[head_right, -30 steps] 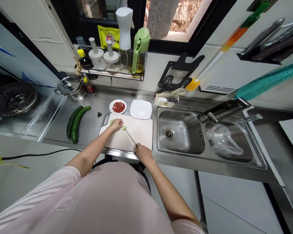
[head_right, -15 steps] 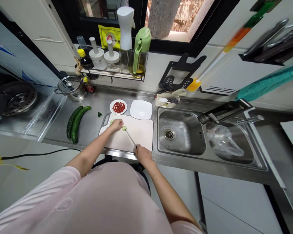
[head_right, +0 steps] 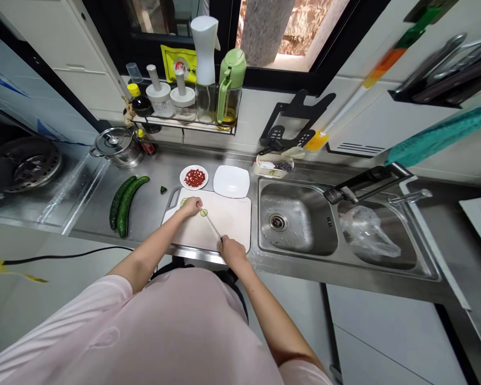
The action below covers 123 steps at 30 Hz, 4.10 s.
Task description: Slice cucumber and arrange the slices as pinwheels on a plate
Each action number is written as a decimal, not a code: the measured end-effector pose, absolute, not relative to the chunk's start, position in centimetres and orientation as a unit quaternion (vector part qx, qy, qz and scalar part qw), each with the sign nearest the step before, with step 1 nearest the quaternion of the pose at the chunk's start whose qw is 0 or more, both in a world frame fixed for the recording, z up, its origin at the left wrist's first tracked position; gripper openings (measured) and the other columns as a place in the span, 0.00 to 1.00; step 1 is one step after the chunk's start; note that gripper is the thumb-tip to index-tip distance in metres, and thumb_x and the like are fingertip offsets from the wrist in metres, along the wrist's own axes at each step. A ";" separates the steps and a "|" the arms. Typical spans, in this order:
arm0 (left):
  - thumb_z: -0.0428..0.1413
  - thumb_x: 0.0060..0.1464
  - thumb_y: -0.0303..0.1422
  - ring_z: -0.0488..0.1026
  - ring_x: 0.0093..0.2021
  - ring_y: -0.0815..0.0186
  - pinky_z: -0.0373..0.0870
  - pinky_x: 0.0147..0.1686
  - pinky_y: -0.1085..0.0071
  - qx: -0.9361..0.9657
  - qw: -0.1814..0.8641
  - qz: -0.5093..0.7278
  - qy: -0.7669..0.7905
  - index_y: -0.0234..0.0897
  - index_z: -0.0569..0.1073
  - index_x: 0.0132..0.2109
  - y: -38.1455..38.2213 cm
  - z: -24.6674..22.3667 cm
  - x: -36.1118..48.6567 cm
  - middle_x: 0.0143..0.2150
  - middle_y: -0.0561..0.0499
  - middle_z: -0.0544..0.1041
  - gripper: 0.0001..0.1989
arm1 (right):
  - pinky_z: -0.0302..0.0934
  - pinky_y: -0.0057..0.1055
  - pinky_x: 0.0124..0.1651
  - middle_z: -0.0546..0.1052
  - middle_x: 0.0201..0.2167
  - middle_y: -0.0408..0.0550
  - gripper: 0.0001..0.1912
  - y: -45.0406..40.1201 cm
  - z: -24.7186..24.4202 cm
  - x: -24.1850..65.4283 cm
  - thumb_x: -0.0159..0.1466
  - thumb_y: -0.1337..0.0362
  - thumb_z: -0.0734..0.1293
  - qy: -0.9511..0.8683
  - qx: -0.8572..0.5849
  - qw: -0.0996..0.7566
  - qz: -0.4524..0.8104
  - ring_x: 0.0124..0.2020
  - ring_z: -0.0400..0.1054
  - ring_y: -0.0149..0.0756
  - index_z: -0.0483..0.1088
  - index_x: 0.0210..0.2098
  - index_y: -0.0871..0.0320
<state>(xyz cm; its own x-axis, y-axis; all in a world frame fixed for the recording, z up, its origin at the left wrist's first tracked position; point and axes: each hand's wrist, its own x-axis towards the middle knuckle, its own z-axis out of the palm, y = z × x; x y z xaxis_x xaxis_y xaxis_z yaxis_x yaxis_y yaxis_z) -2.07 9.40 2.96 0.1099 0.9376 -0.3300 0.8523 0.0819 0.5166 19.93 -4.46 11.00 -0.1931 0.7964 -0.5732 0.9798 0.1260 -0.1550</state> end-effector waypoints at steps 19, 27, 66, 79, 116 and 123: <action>0.60 0.44 0.27 0.70 0.36 0.68 0.62 0.37 0.75 0.665 0.326 0.057 0.670 0.38 0.74 0.35 9.4 3.5 -1.9 0.34 0.52 0.76 0.07 | 0.57 0.33 0.42 0.75 0.41 0.56 0.18 -4.3 12.3 19.3 0.69 0.57 0.50 0.716 0.616 0.192 -0.267 0.44 0.70 0.42 0.63 0.48 0.59; 0.59 0.45 0.27 0.70 0.34 0.68 0.62 0.36 0.74 0.662 0.329 0.061 0.670 0.37 0.74 0.36 9.3 3.6 -1.9 0.34 0.51 0.76 0.07 | 0.57 0.33 0.41 0.75 0.39 0.55 0.16 -4.8 12.2 20.0 0.68 0.58 0.51 0.713 0.617 0.198 -0.266 0.42 0.70 0.42 0.63 0.47 0.58; 0.56 0.50 0.28 0.65 0.48 0.60 0.61 0.48 0.68 0.707 0.260 0.104 0.650 0.36 0.72 0.43 4.8 4.7 -0.3 0.44 0.45 0.69 0.11 | 0.55 0.30 0.40 0.76 0.39 0.54 0.18 -7.3 11.9 21.9 0.69 0.55 0.50 0.714 0.627 0.186 -0.249 0.42 0.71 0.40 0.63 0.47 0.57; 0.56 0.49 0.32 0.69 0.30 0.71 0.64 0.32 0.75 0.566 0.370 0.230 0.700 0.38 0.71 0.34 1.5 4.3 -1.0 0.29 0.53 0.73 0.04 | 0.51 0.27 0.35 0.76 0.37 0.52 0.20 -6.9 9.8 23.2 0.69 0.52 0.50 0.696 0.658 0.135 -0.255 0.39 0.70 0.39 0.64 0.45 0.57; 0.50 0.51 0.28 0.70 0.40 0.63 0.64 0.43 0.69 0.603 0.202 0.255 0.728 0.38 0.72 0.40 -0.8 5.2 -4.0 0.38 0.47 0.73 0.10 | 0.58 0.36 0.43 0.75 0.39 0.60 0.30 -3.8 4.4 26.9 0.65 0.51 0.54 0.561 0.804 0.013 -0.195 0.42 0.70 0.47 0.54 0.60 0.64; 0.52 0.50 0.29 0.70 0.33 0.66 0.65 0.39 0.72 0.588 0.281 0.261 0.712 0.38 0.73 0.43 3.2 4.6 -1.0 0.33 0.50 0.74 0.12 | 0.59 0.39 0.44 0.75 0.38 0.60 0.27 -2.7 5.4 26.3 0.66 0.49 0.51 0.583 0.781 0.113 -0.196 0.43 0.70 0.47 0.59 0.55 0.63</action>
<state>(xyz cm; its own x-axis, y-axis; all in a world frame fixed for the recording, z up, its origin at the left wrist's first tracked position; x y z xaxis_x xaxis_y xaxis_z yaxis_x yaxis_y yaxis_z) -1.02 3.22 4.57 -0.1517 0.9841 -0.0928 0.6908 0.1727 0.7021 26.32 -2.73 5.36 0.2446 0.8655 -0.4370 0.9539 -0.2956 -0.0516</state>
